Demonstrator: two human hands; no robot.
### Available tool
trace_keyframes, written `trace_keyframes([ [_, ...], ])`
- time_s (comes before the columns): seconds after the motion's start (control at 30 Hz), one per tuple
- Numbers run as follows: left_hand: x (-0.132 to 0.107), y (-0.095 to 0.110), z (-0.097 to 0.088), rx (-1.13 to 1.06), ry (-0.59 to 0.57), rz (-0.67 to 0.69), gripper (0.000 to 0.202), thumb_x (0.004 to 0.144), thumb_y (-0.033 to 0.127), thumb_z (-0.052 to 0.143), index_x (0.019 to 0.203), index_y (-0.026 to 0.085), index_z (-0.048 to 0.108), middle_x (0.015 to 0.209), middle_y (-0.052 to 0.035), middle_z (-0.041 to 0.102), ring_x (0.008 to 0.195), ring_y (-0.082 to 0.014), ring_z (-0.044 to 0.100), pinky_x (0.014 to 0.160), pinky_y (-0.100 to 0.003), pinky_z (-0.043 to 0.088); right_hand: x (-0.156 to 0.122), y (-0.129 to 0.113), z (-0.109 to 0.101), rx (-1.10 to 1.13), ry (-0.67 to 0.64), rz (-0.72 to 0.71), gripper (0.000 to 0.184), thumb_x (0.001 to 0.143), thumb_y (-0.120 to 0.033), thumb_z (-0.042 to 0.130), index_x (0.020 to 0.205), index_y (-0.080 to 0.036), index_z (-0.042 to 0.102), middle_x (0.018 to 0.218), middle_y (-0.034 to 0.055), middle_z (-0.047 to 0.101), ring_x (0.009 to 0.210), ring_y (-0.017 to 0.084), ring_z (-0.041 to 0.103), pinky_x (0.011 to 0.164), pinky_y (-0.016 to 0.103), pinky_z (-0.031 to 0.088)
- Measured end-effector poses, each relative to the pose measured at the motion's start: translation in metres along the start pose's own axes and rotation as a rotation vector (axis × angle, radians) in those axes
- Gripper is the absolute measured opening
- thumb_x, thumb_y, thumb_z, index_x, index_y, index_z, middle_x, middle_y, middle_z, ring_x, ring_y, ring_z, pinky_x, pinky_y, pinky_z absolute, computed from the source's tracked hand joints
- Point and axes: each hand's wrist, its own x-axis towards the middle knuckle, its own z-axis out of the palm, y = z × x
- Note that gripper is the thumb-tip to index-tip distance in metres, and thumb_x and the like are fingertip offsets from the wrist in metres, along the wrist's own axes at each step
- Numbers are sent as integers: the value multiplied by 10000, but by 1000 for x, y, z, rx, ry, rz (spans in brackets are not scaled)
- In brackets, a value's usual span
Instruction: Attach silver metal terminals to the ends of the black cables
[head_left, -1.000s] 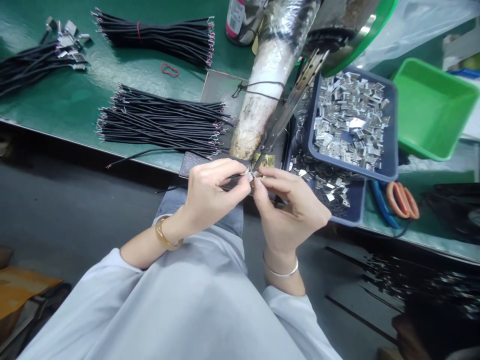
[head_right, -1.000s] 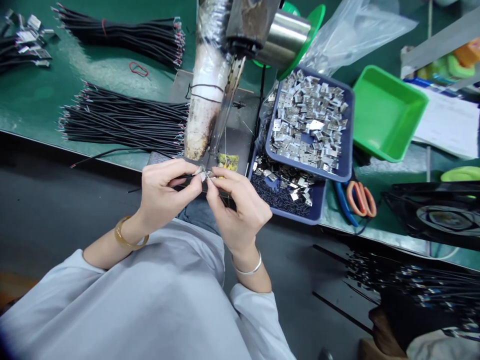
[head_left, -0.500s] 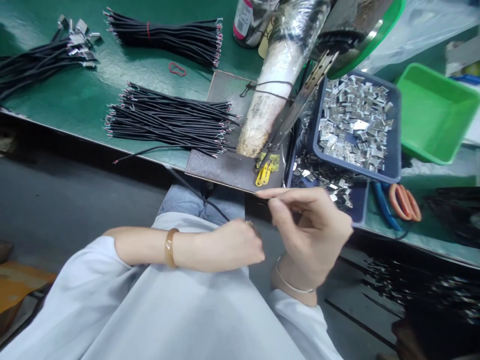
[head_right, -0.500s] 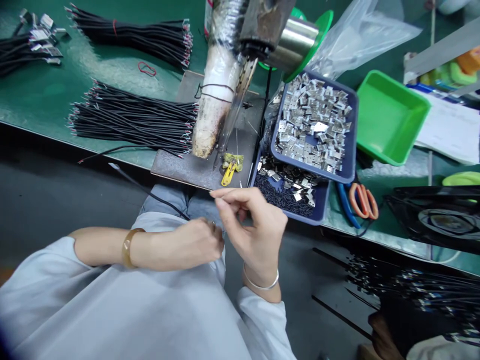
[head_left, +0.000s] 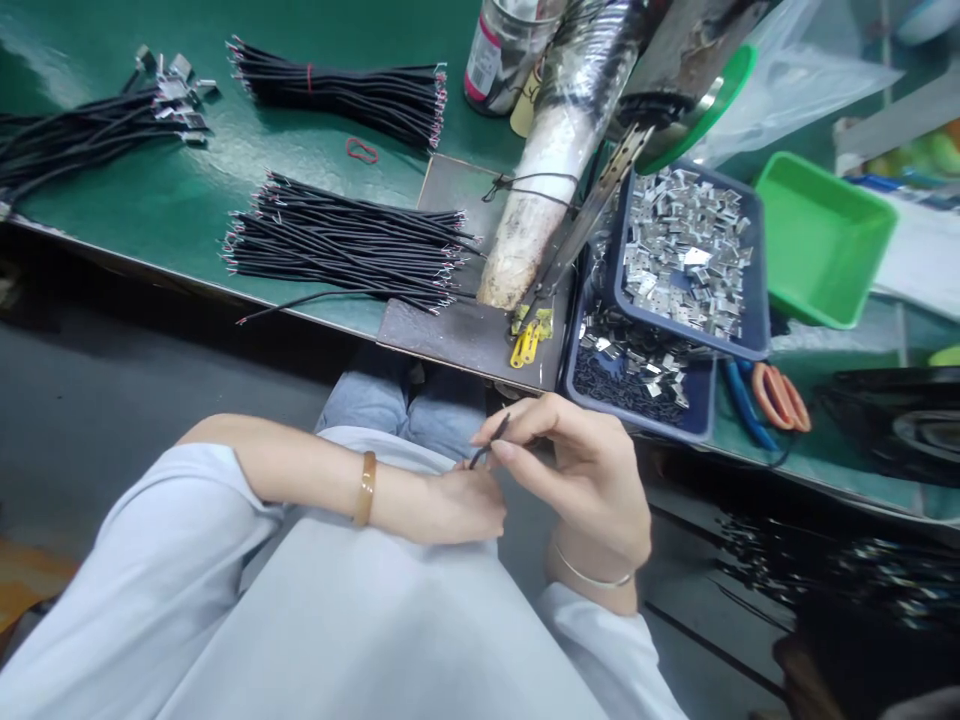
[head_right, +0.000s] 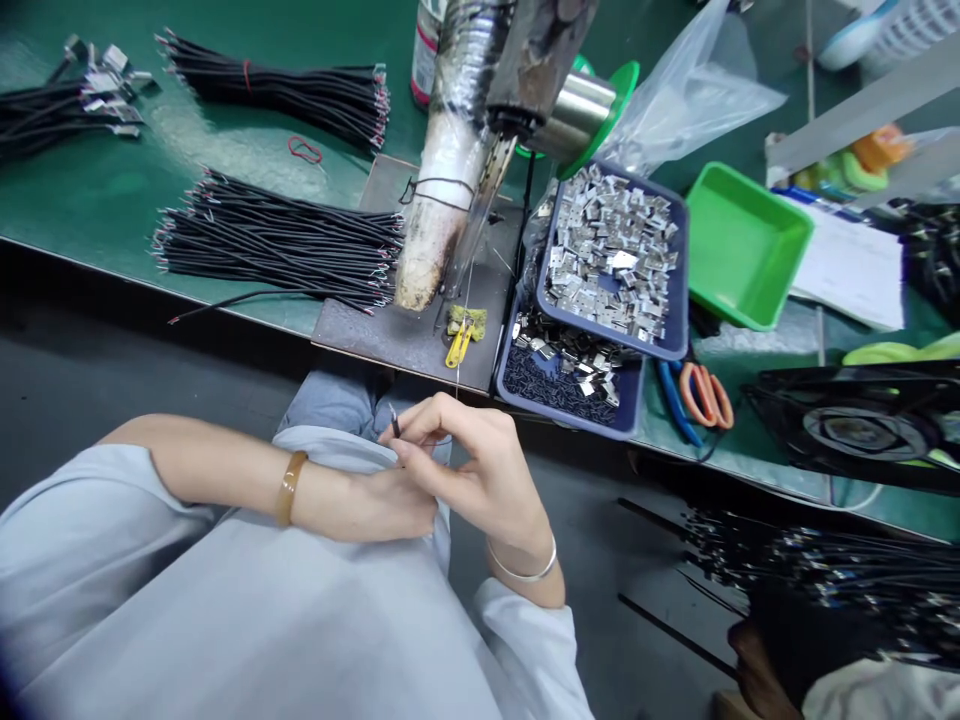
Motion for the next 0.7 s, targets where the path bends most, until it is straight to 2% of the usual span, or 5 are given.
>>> trace_keyframes([
  [0.1, -9, -10, -24, 48, 111, 248, 278, 781, 0, 614, 625, 219, 686, 706, -19, 732, 719, -188, 637, 690, -331, 515, -4, 2, -1, -60, 146, -64, 203, 849, -67, 694, 753, -215, 594, 734, -30, 711, 686, 133, 716, 617, 245, 571],
  [0.17, -17, -21, -38, 1, 414, 268, 234, 876, 76, 587, 720, 191, 716, 695, -20, 714, 658, -156, 617, 626, -308, 506, -7, 4, -2, -113, 273, -110, 207, 833, -42, 703, 778, -221, 614, 756, -31, 721, 707, 132, 722, 636, 243, 571],
  [0.3, -26, -45, -52, -326, 1003, -115, 149, 941, 242, 658, 968, 112, 725, 797, -55, 719, 711, -123, 639, 646, -245, 533, -6, 5, 0, -298, 309, -214, 183, 844, -77, 720, 813, -230, 625, 797, -29, 744, 732, 123, 736, 652, 223, 568],
  [0.5, -10, -54, -38, -1060, 1100, -365, 45, 857, 205, 770, 822, 177, 772, 857, -42, 738, 815, -115, 690, 765, -220, 572, 7, 13, 6, -680, 231, -450, 157, 898, -81, 653, 865, -230, 615, 851, -20, 777, 703, 110, 738, 615, 201, 560],
  [0.7, -12, -68, -28, -1437, 1196, -576, 230, 817, 393, 816, 807, 173, 748, 580, 24, 662, 462, -70, 577, 486, -178, 497, -5, 25, -28, -779, 795, -495, 175, 936, -158, 605, 1078, -252, 644, 621, -72, 629, 439, 87, 542, 422, 230, 394],
])
